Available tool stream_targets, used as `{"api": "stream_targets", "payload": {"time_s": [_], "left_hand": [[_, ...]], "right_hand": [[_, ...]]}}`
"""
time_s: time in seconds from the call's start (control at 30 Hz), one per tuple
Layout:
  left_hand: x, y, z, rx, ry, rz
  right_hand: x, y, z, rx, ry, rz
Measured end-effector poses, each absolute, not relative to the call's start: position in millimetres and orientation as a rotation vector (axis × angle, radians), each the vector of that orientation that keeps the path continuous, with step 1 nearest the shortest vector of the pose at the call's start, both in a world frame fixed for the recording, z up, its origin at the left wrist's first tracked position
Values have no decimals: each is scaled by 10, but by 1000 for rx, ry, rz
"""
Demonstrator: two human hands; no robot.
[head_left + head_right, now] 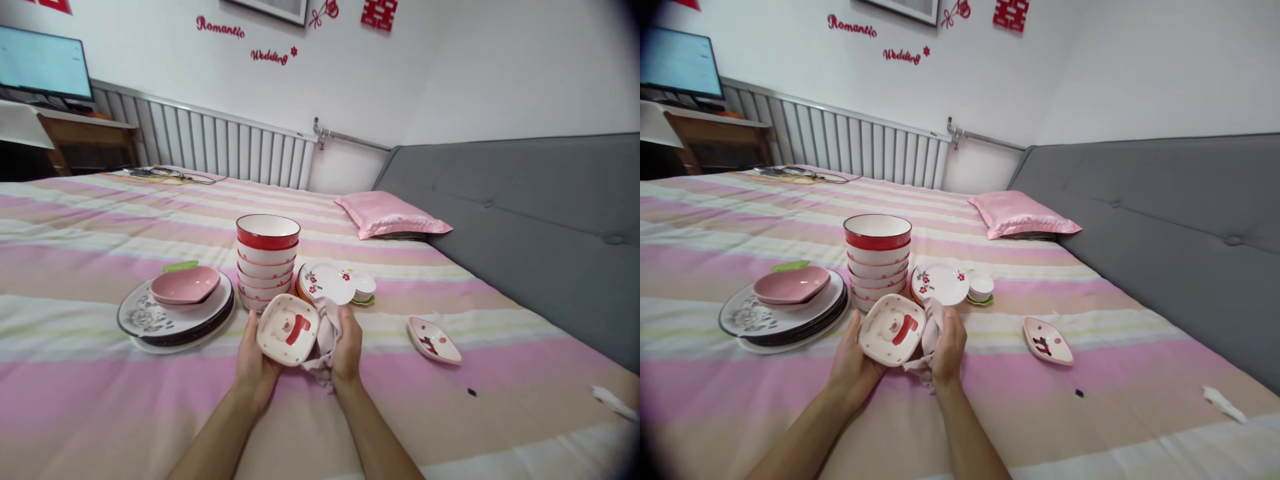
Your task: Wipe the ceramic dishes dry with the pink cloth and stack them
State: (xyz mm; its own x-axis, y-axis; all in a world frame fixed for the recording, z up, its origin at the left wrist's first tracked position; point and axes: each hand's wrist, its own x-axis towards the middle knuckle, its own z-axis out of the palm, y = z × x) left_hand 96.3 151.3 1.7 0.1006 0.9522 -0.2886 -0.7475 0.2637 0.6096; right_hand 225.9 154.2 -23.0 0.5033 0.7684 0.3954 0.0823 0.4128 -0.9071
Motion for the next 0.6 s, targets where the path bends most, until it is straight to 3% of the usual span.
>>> {"api": "stream_targets", "payload": {"time_s": [0.37, 0.6], "left_hand": [[988, 1357, 47, 408, 774, 1165], [986, 1293, 35, 422, 633, 1046]], "right_hand": [[2166, 1388, -88, -1087, -1414, 31], [2105, 1388, -132, -1159, -1460, 57]]}}
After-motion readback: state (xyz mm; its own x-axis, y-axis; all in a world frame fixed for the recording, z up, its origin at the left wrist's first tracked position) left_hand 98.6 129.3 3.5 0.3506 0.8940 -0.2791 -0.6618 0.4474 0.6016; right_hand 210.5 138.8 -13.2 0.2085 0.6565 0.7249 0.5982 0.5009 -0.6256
